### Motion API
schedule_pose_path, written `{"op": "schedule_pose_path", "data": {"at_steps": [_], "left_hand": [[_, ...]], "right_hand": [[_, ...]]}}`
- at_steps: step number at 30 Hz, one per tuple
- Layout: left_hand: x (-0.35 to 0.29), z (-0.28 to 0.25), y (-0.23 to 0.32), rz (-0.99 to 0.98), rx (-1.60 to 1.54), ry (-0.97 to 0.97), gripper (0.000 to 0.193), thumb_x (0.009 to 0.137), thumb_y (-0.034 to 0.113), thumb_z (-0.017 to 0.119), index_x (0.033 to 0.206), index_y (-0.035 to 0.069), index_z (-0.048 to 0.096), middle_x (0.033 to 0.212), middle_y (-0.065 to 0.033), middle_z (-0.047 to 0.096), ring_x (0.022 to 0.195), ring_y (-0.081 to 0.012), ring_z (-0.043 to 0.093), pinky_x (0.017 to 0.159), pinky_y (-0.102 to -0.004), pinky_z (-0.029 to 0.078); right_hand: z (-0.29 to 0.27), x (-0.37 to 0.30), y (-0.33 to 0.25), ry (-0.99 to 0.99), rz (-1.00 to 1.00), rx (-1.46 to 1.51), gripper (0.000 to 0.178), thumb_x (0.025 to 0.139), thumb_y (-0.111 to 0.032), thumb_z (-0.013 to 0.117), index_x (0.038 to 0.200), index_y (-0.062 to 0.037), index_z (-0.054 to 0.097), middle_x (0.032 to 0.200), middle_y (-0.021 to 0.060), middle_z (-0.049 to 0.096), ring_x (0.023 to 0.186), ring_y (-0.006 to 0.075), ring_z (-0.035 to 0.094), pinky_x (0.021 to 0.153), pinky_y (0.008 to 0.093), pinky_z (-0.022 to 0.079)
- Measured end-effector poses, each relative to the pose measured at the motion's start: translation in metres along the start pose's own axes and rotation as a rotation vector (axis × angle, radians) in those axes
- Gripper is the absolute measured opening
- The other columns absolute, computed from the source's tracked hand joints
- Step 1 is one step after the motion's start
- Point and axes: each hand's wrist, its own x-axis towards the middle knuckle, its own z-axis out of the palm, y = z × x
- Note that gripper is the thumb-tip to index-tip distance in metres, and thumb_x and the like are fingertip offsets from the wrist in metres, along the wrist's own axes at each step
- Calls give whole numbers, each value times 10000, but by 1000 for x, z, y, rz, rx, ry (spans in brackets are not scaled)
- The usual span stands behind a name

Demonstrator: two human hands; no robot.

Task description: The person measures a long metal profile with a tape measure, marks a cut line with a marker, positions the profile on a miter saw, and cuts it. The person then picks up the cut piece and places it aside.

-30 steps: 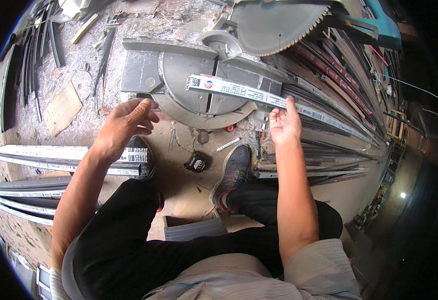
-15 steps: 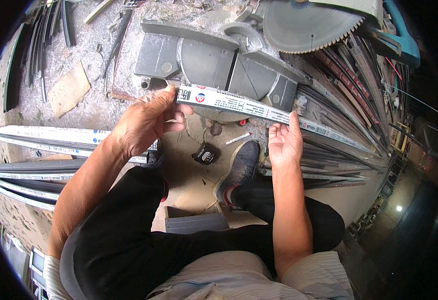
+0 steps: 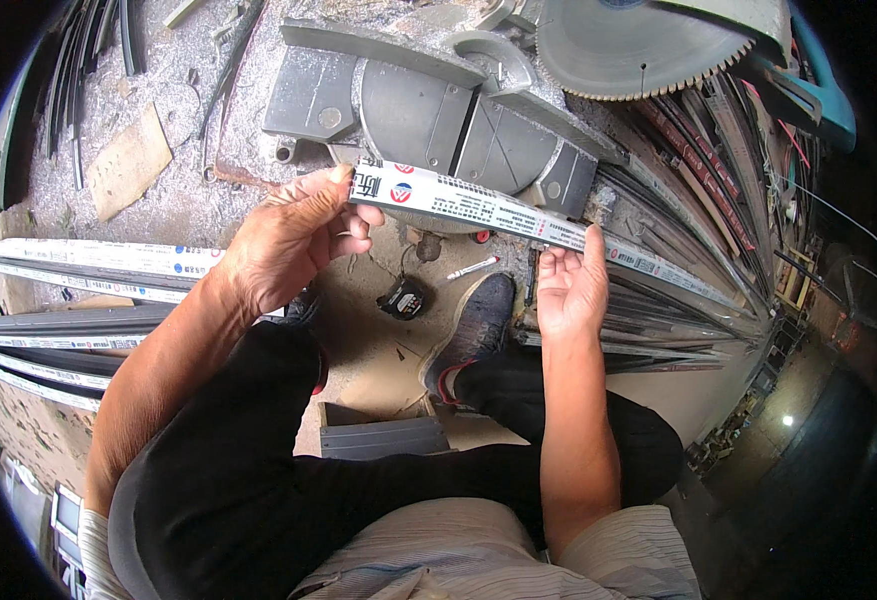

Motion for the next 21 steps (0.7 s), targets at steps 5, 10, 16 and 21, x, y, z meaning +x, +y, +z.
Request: {"op": "schedule_pose_path", "data": {"at_steps": [5, 10, 16, 21], "left_hand": [[-2, 1, -1, 17, -39, -19, 287, 1116, 253, 572, 1247, 15, 663, 1048, -107, 748, 860, -150, 696, 845, -291, 623], [-2, -1, -3, 21, -67, -57, 274, 1116, 224, 569, 1245, 4, 669, 1058, -125, 754, 871, -157, 701, 851, -293, 625], [-5, 3, -1, 32, -39, -48, 292, 1114, 218, 570, 1277, -4, 668, 1064, -126, 759, 876, -146, 700, 861, -289, 624], [-4, 1, -2, 33, -35, -62, 296, 1112, 218, 575, 1282, -5, 671, 1066, -117, 761, 876, -140, 700, 865, -286, 624]], "right_hand": [[0, -2, 1, -5, -28, -47, 317, 1000, -316, 775, 1160, -70, 654, 1035, 41, 655, 843, 132, 567, 757, 298, 491], [0, -3, 0, 1, -49, -56, 312, 1008, -322, 764, 1158, -73, 653, 1026, 40, 660, 846, 129, 569, 759, 294, 486], [-3, -4, -2, -19, -35, -33, 334, 1005, -289, 768, 1174, -30, 642, 1014, 59, 655, 817, 142, 574, 726, 297, 522], [-1, -6, -1, -16, -49, -39, 321, 1010, -297, 762, 1160, -35, 653, 1003, 59, 664, 810, 141, 575, 726, 297, 520]]}}
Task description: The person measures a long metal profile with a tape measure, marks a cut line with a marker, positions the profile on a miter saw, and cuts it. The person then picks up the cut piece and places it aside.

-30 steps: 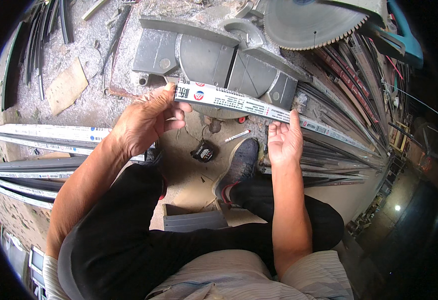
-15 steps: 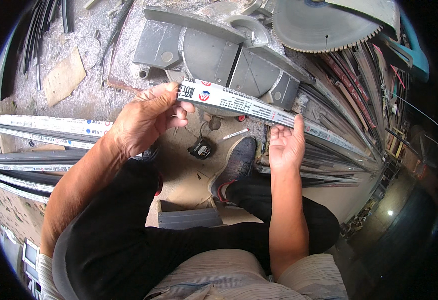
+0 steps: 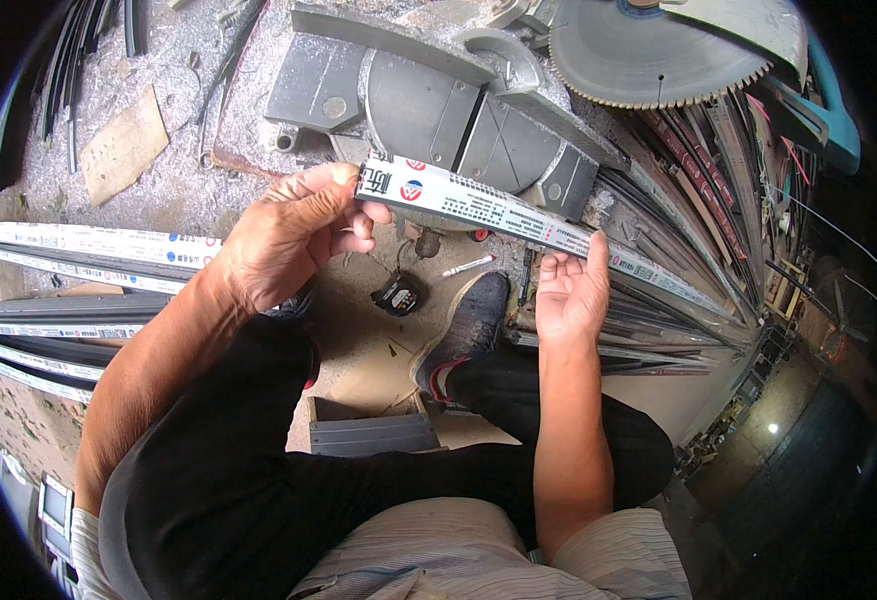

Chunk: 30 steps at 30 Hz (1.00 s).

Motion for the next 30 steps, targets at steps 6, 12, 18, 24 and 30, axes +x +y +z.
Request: {"op": "schedule_pose_path", "data": {"at_steps": [6, 12, 18, 24, 30], "left_hand": [[0, 1, 0, -1, 32, 6, 268, 1097, 245, 614, 1234, 31, 700, 1060, -100, 762, 878, -129, 702, 843, -270, 617], [-1, 2, -1, 1, 39, 5, 243, 1085, 257, 637, 1193, 53, 713, 1050, -87, 761, 877, -118, 699, 842, -268, 608], [-2, 1, 0, 10, 55, 23, 258, 1090, 284, 630, 1187, 61, 717, 1040, -74, 758, 865, -119, 694, 840, -274, 593], [-6, 5, 5, 21, 234, 115, 402, 1074, 409, 647, 1269, 58, 644, 1076, -53, 706, 893, -115, 661, 859, -305, 561], [4, -1, 5, 127, 372, 265, 453, 1083, 377, 639, 1408, 62, 622, 1042, 11, 698, 935, -96, 638, 859, -284, 515]], "right_hand": [[-1, 2, 0, -3, 7, 11, 316, 1010, -299, 761, 1152, -36, 658, 992, 60, 670, 806, 140, 578, 727, 297, 522], [-1, 3, 0, -8, 17, 12, 325, 1009, -293, 762, 1166, -32, 651, 1003, 56, 671, 808, 140, 581, 718, 293, 525], [1, 1, 0, -8, 34, 32, 311, 1011, -280, 761, 1171, -37, 650, 1021, 59, 676, 818, 137, 585, 711, 286, 523], [-3, 12, 8, -82, 115, 109, 282, 1015, -309, 752, 1067, -59, 631, 864, 66, 649, 712, 159, 612, 656, 280, 528], [25, 8, 18, 94, 120, 108, 441, 900, -399, 863, 1042, -78, 595, 814, 19, 577, 692, 141, 585, 622, 264, 536]]}}
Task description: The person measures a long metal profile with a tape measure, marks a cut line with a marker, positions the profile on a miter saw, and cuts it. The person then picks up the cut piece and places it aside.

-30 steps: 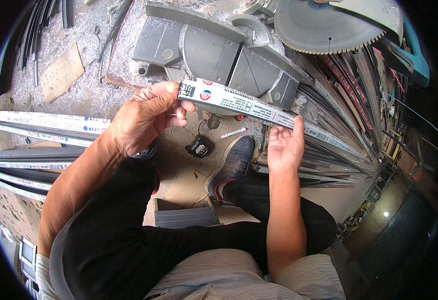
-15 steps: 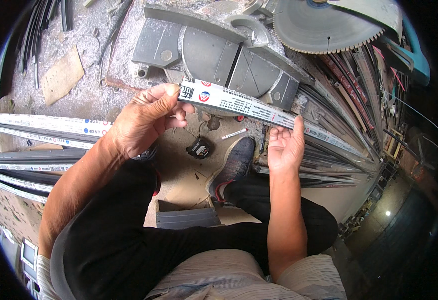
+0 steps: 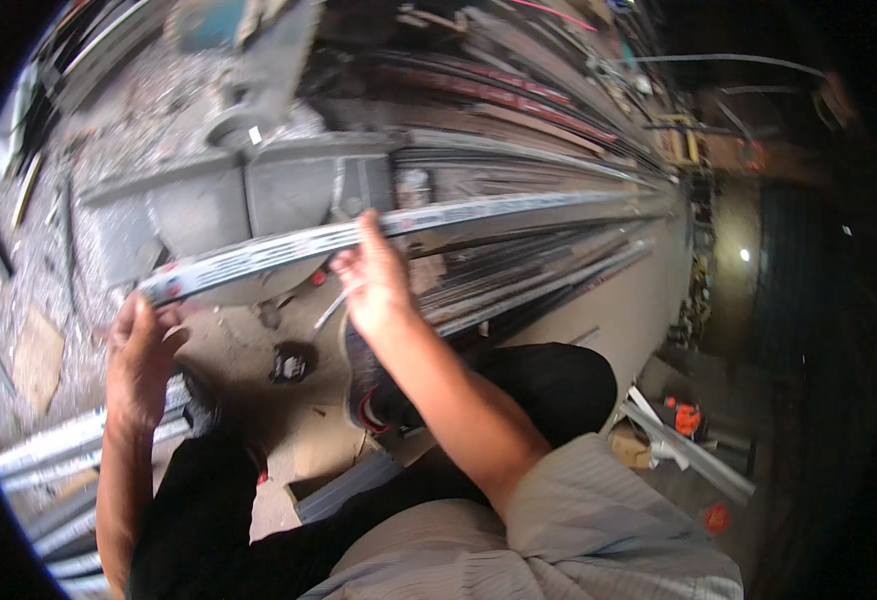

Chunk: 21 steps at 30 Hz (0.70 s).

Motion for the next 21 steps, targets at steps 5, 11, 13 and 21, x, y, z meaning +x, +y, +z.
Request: {"op": "schedule_pose_path", "data": {"at_steps": [5, 11, 13, 21], "left_hand": [[12, -24, 3, 83, -106, 15, 264, 1070, 342, 677, 1217, 124, 700, 1061, 38, 730, 940, -62, 659, 858, -267, 508], [21, -54, 12, 138, -249, 51, 237, 1047, 336, 714, 1176, 142, 668, 1055, 14, 704, 1023, -102, 645, 941, -286, 498], [18, -49, 21, 188, -321, 121, 277, 1061, 328, 692, 1245, 123, 670, 1096, 14, 691, 1035, -98, 631, 954, -280, 490], [23, -138, 31, 430, -152, 191, 481, 1103, 280, 615, 1484, -10, 571, 1221, -32, 662, 1044, -107, 616, 976, -237, 513]], "right_hand": [[19, -3, 21, -122, -15, 30, 383, 875, -400, 868, 952, -106, 635, 799, -3, 634, 684, 122, 608, 660, 276, 564], [61, -20, 64, -188, -33, 38, 440, 848, -453, 882, 907, -118, 603, 780, -13, 642, 664, 103, 624, 640, 280, 567], [72, -27, 80, -240, -38, 1, 451, 876, -492, 863, 903, -130, 595, 803, -27, 628, 703, 82, 618, 672, 274, 557], [89, -40, 108, -438, 48, -96, 577, 890, -635, 798, 1041, -108, 616, 935, -13, 613, 817, 77, 590, 745, 272, 528]]}}
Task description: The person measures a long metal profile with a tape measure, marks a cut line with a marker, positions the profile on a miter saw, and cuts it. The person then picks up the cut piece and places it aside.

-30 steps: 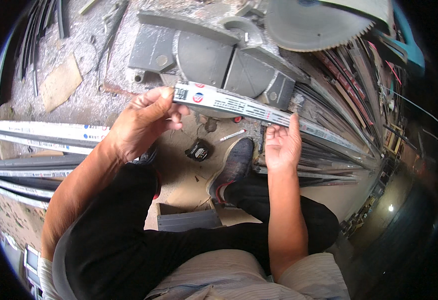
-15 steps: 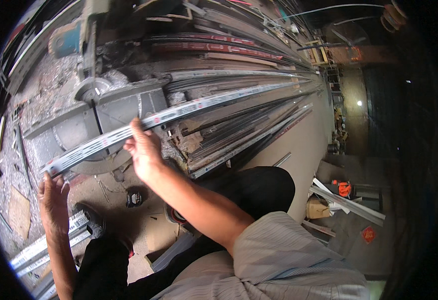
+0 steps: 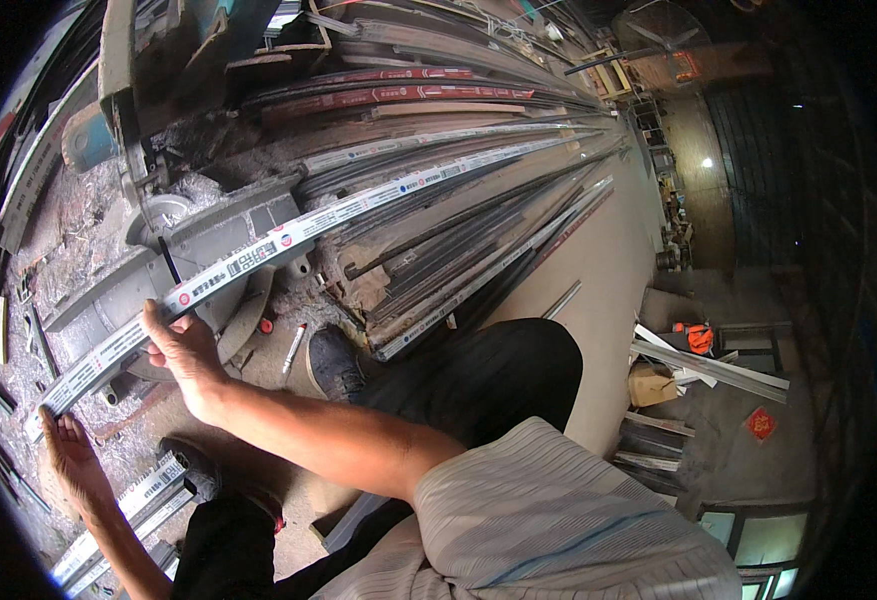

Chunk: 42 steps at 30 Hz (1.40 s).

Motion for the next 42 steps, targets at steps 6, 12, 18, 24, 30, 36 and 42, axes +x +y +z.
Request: {"op": "schedule_pose_path", "data": {"at_steps": [6, 12, 18, 24, 30, 36, 42], "left_hand": [[4, -5, 31, 121, -40, 179, 345, 1078, 257, 663, 1328, 19, 672, 1066, -22, 715, 897, -112, 660, 839, -254, 556], [19, -52, 74, 135, -85, 149, 246, 1060, 265, 689, 1222, 79, 706, 995, -4, 695, 879, -112, 637, 815, -265, 538], [16, -45, 82, 135, -175, 238, 198, 1043, 240, 714, 1183, 100, 721, 870, 17, 646, 793, -136, 624, 741, -286, 546], [3, -33, 97, 194, -233, 380, 227, 1019, 325, 752, 1020, 113, 670, 862, -1, 649, 790, -133, 656, 751, -279, 601], [-12, 14, 55, 55, -42, 260, 355, 1043, 475, 674, 1020, 121, 695, 905, 2, 681, 913, -127, 655, 873, -316, 562], [-30, 90, 6, -204, 52, -41, 516, 988, 503, 749, 1179, 30, 666, 1060, -28, 697, 934, -111, 674, 862, -298, 585], [-27, 79, 5, -81, 67, 51, 379, 1033, 420, 716, 1112, 49, 719, 1030, -31, 742, 862, -97, 688, 804, -230, 572]], "right_hand": [[-89, 29, -59, 162, -195, 53, 516, 959, -595, 733, 1066, -107, 605, 847, -1, 586, 760, 131, 610, 692, 300, 540], [-188, 66, -138, 200, -136, 185, 432, 981, -476, 734, 1130, -78, 652, 971, 72, 671, 850, 222, 628, 810, 357, 529], [-290, 88, -188, 2, -66, 229, 401, 1044, -337, 684, 1273, -10, 650, 1302, 129, 678, 1193, 257, 627, 1043, 396, 485], [-269, 94, -158, 161, -111, 282, 467, 1018, -291, 752, 1360, -6, 612, 1339, 89, 637, 1257, 205, 577, 1064, 346, 481], [-168, 57, -108, 99, -48, 316, 462, 1011, -293, 757, 1335, 5, 616, 1296, 112, 633, 1212, 213, 586, 1067, 353, 493], [-37, 11, -41, -9, 78, 280, 428, 1015, -346, 744, 1281, -34, 617, 1218, 86, 635, 1108, 190, 568, 986, 322, 488], [39, -19, 16, -218, 225, 211, 463, 1018, -449, 718, 1321, -118, 603, 1288, 51, 608, 1194, 172, 527, 1062, 353, 433]]}}
